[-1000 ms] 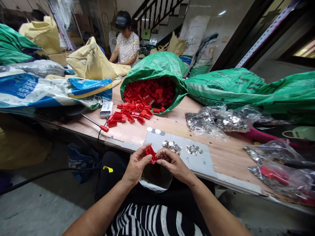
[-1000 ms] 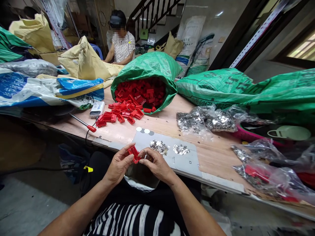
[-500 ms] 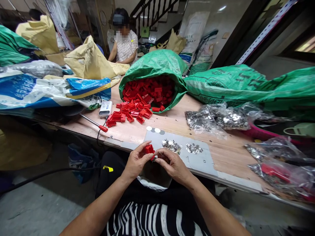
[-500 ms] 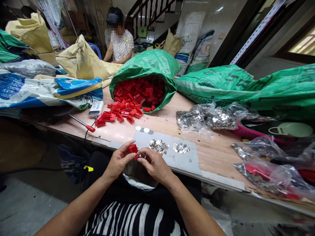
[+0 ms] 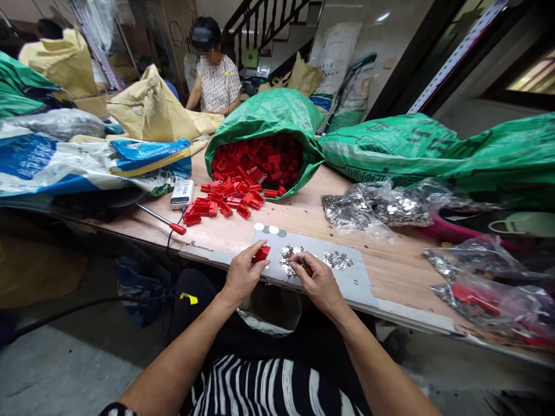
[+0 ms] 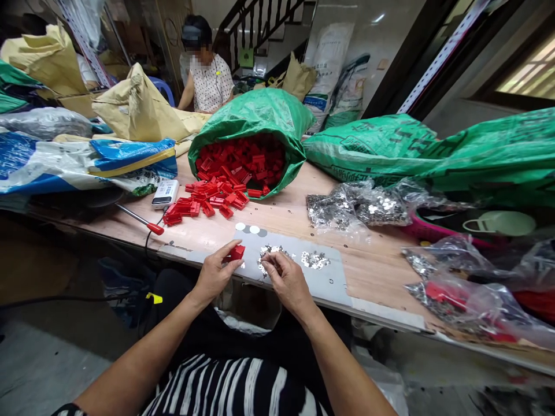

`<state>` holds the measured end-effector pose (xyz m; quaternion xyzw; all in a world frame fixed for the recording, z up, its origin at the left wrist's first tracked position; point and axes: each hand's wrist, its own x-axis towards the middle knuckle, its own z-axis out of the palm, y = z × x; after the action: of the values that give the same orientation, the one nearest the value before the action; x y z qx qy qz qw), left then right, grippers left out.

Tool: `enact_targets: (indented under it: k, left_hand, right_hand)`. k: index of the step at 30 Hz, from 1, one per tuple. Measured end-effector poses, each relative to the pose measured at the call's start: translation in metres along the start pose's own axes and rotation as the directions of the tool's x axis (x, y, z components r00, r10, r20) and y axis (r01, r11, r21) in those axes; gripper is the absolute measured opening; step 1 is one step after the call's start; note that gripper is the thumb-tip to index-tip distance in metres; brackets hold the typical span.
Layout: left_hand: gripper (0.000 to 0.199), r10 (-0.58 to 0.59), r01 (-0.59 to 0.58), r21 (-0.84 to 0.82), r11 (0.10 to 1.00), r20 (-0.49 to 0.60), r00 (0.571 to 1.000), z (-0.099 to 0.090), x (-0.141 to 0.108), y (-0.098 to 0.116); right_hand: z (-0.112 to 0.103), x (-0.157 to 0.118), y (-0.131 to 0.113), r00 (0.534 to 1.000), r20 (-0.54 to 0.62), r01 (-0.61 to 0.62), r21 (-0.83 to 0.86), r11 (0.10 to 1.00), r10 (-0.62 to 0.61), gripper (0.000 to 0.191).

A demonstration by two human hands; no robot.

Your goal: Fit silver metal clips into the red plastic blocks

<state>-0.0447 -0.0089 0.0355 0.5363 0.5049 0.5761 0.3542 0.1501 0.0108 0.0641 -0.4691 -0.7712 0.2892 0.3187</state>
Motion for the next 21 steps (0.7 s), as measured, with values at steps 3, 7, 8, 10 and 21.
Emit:
enact_targets:
  k: [3,7,8,10,21]
  left_hand:
    - [0.042,-0.059,0.058,-0.017,0.998,-0.039,0.998,-0.005,-0.001,0.0]
    - [0.044,-0.13,0.121,-0.116,0.986,-0.071,0.989,-0.008,-0.005,-0.001]
    - [0.045,-0.149,0.135,-0.156,0.978,-0.08,0.986,-0.009,-0.006,-0.002]
    - [0.047,-0.188,0.159,-0.244,0.957,-0.099,0.977,-0.01,-0.008,-0.001]
    - [0.045,-0.314,0.215,-0.532,0.819,-0.101,0.944,-0.012,-0.015,0.002]
  right_hand:
    - [0.008,0.002,0.0,0.997,0.047,0.073,-0.114,0.991,-0.068,0.014]
    - [0.025,0.005,-0.003,0.975,0.161,0.194,-0.314,0.929,-0.15,0.018]
    - [0.029,0.005,-0.004,0.969,0.178,0.225,-0.371,0.901,-0.169,0.02]
    - [0.038,0.004,-0.006,0.961,0.191,0.271,-0.477,0.836,-0.202,0.024]
    - [0.052,-0.009,0.004,0.948,0.121,0.315,-0.517,0.796,-0.296,0.019]
